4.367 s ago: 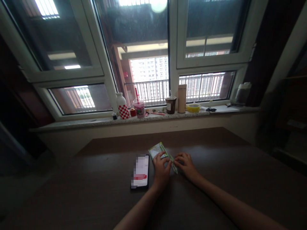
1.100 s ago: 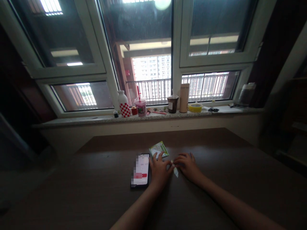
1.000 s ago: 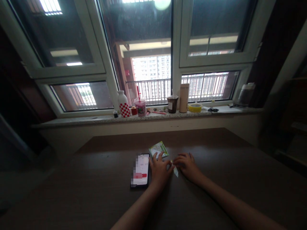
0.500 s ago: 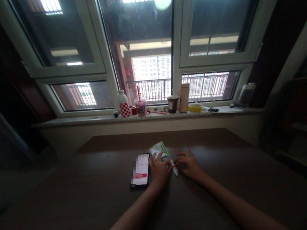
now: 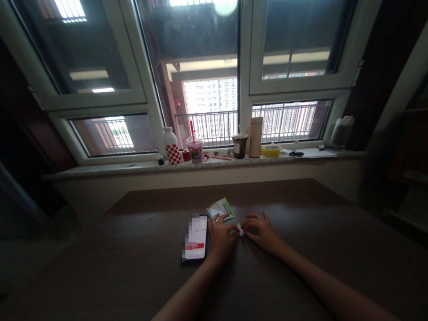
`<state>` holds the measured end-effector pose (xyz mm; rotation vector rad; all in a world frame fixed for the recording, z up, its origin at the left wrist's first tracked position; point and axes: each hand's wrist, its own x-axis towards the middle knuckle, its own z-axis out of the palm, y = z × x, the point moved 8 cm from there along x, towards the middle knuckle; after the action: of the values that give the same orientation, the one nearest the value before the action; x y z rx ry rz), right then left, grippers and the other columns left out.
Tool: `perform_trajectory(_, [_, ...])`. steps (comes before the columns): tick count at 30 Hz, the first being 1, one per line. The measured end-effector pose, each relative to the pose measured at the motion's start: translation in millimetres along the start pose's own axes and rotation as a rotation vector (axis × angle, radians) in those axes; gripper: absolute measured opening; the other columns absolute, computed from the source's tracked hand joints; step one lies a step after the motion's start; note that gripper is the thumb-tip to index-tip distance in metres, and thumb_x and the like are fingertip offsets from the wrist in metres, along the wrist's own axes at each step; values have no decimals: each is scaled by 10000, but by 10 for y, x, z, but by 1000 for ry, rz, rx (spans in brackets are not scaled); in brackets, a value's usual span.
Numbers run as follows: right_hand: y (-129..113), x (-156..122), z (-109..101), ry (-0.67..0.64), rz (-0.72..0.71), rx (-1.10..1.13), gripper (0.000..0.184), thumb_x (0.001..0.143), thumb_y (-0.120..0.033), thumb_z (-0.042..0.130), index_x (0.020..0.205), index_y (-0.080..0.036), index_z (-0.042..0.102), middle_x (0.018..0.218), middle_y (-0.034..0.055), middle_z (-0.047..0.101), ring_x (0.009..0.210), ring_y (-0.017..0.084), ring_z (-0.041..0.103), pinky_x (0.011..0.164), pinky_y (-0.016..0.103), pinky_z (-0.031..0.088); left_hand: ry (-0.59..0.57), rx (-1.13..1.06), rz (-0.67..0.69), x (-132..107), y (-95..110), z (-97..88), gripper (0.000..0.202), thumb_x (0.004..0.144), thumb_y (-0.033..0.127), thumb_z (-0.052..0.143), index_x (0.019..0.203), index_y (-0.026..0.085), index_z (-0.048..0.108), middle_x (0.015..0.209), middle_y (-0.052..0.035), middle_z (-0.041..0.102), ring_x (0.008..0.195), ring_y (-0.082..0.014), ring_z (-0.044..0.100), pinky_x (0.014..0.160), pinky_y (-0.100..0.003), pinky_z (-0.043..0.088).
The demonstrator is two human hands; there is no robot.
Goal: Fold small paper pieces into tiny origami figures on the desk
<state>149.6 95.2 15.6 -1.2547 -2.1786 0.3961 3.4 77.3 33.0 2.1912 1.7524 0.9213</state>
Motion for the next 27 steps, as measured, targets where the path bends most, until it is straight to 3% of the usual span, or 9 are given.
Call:
perform_trajectory(12, [83, 11, 22, 3, 148, 106, 108, 806, -326, 633, 842, -266, 716, 1046, 23, 721, 1235, 263, 499, 1116, 570, 37, -3, 10, 38, -31, 56, -5, 71, 755, 285, 732, 794, 334, 766, 1289, 22, 614, 1313, -301, 354, 1138, -590, 131])
perform_trajectory(23, [64, 5, 23, -3, 99, 39, 134, 850, -336, 588, 878, -267, 700, 1063, 28, 705, 1232, 263, 492, 1105, 604, 12, -46, 25, -91, -9, -6, 72, 102, 800, 325, 665, 832, 310, 760, 1397, -6, 523, 1348, -310, 330, 1132, -611, 132])
perform_trajectory(27, [35, 9, 38, 4, 98, -29, 164, 874, -340, 559, 870, -248, 695, 1058, 41, 672, 1186, 259, 491, 1110, 566, 95, -52, 40, -108, -11, -4, 128, 117, 820, 304, 624, 830, 280, 739, 1434, -12, 491, 1379, -313, 299, 1126, -638, 119])
